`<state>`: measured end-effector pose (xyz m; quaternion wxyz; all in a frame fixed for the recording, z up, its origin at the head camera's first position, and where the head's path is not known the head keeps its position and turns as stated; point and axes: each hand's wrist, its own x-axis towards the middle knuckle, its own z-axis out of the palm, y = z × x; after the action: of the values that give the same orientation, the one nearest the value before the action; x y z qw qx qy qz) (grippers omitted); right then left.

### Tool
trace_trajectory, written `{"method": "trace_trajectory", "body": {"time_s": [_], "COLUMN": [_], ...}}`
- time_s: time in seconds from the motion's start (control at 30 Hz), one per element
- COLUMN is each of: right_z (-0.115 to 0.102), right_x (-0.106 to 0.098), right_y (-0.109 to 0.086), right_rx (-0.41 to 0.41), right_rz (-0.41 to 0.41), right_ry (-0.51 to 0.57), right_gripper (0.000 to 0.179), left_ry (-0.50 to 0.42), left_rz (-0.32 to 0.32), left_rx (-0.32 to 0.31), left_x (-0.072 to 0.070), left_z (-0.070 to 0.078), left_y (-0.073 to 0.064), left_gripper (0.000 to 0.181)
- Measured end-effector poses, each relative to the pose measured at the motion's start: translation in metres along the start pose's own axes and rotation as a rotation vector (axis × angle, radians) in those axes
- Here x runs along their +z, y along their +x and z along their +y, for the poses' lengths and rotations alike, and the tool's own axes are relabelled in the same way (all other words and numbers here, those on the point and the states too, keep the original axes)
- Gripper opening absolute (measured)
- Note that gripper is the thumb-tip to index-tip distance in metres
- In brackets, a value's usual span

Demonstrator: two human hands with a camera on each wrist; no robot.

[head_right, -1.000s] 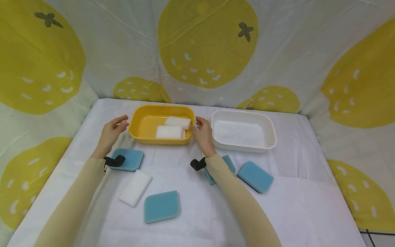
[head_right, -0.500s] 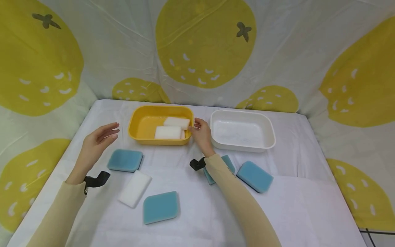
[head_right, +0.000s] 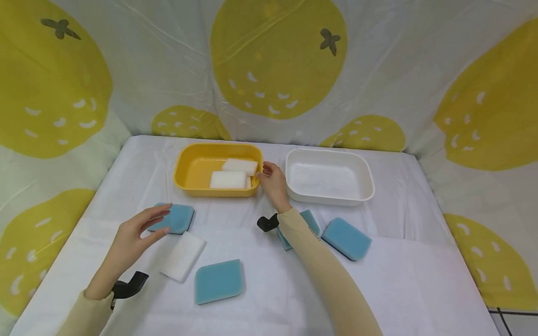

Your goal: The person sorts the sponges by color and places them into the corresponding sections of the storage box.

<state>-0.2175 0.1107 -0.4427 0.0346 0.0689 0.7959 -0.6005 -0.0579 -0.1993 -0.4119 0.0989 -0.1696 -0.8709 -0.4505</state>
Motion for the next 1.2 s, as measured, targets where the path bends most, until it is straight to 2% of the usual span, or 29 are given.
{"method": "trace_trajectory", "body": {"time_s": [0.3,0.53,0.7,1.0,1.2], "right_z": [0.001,0.002,0.002,0.002,0.002], "right_x": [0.001,0.001,0.0,0.001,0.001], "right_y": [0.0,0.0,0.0,-0.001,0.0], "right_rx": [-0.002,-0.003,-0.007,-0.01,-0.001], "right_rz": [-0.001,-0.003,-0.007,-0.013,-0.013], "right_ry": [0.007,-0.012,-0.015,-0.012,-0.019], "right_gripper": [0.045,0.044,0.045,0.045,0.045], "left_ry": [0.13,0.129,0.174,0.205,0.248], "left_rz": [-0.071,-0.129,-0.146,-0.169,-0.146], "left_rx": [-0.028,-0.07,-0.095,-0.187,-0.176], "left_x": [0.012,0.024,0.034,0.047,0.053], "left_z": [0.0,0.0,-0.004,-0.009,-0.013], "left_y": [-0.024,-0.04,-0.051,-0.066,-0.071], "left_gripper": [0.057,0.057,0.06,0.068,0.071]}}
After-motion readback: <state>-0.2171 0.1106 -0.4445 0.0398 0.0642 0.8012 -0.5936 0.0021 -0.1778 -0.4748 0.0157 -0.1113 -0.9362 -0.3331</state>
